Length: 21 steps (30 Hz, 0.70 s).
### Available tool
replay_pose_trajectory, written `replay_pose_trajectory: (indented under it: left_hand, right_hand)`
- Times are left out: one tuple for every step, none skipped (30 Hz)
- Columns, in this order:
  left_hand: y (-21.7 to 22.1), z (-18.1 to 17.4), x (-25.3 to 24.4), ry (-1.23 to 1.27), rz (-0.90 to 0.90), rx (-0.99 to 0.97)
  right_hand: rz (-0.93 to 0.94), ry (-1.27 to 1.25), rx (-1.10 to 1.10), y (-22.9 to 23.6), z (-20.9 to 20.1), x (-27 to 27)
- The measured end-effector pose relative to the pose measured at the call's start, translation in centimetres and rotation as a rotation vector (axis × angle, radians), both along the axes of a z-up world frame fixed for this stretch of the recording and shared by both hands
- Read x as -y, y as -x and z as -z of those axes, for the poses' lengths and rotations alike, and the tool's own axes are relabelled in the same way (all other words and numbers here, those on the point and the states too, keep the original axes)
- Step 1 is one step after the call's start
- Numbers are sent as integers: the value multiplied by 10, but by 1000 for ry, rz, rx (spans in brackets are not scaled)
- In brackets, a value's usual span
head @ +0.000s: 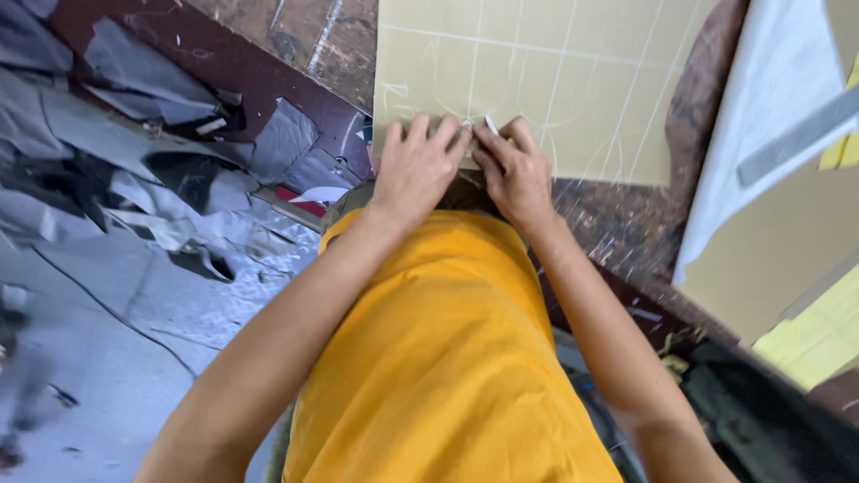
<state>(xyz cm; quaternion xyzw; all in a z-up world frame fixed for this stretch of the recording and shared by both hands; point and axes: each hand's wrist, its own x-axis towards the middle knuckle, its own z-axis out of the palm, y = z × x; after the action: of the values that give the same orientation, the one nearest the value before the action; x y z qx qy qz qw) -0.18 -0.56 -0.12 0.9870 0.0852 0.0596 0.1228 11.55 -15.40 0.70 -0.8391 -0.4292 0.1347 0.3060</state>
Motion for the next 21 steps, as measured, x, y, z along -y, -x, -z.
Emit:
replay_pose_trajectory:
  left_hand:
    - [1,1,6,-18,-25,14]
    - [2,2,13,-13,-56,20]
    - [2,2,21,-8,-86,26]
    - [1,2,28,-6,-117,36]
    - [-2,2,36,0,-172,30]
    - [-4,0,46,9,-231,20]
    - [-8,-3,57,19,-289,11]
    - [-10,-6,67,3,-337,-30]
    - [-14,-9,77,-12,-384,-71]
    - [-18,-13,88,-13,-425,-117]
    - [-23,-15,96,-7,-469,-150]
    - [-27,-16,103,-3,-520,-185]
    - [-31,-18,110,2,-570,-221]
    - [-36,-18,111,-7,-598,-218]
    - [-39,-19,111,-16,-625,-215]
    - [-40,-22,116,-9,-653,-226]
    - [-44,-23,120,2,-671,-242]
    - [-47,-26,123,12,-699,-269]
    - [-50,-29,128,23,-727,-295]
    - [-54,-29,127,23,-736,-313]
    - [-59,-30,128,24,-746,-330]
  right_hand:
    - [-4,-6,4,-1,2,2]
    - [-23,-13,18,-1,5,2]
    - [-42,-20,32,-1,8,2]
    - [-61,-30,49,-3,11,3]
    - [-57,-10,78,-3,13,3]
    - [-56,13,104,-1,14,4]
    - [-55,35,130,-1,14,5]
    - [-104,29,138,-2,15,5]
    - [-154,22,146,-5,15,5]
    - [-198,28,152,-8,13,9]
    - [-211,42,147,-11,14,12]
    - [-230,51,139,-14,15,14]
    - [-249,61,132,-17,17,16]
    - [-270,38,125,-21,19,13]
    - [-292,16,118,-24,22,11]
    - [-318,9,100,-25,20,15]
    - [-306,56,46,-28,18,18]
    - [-304,103,-17,-32,15,19]
    - [-302,152,-78,-37,11,21]
    - [-319,105,-105,-45,8,17]
    - [-337,58,-132,-58,2,15]
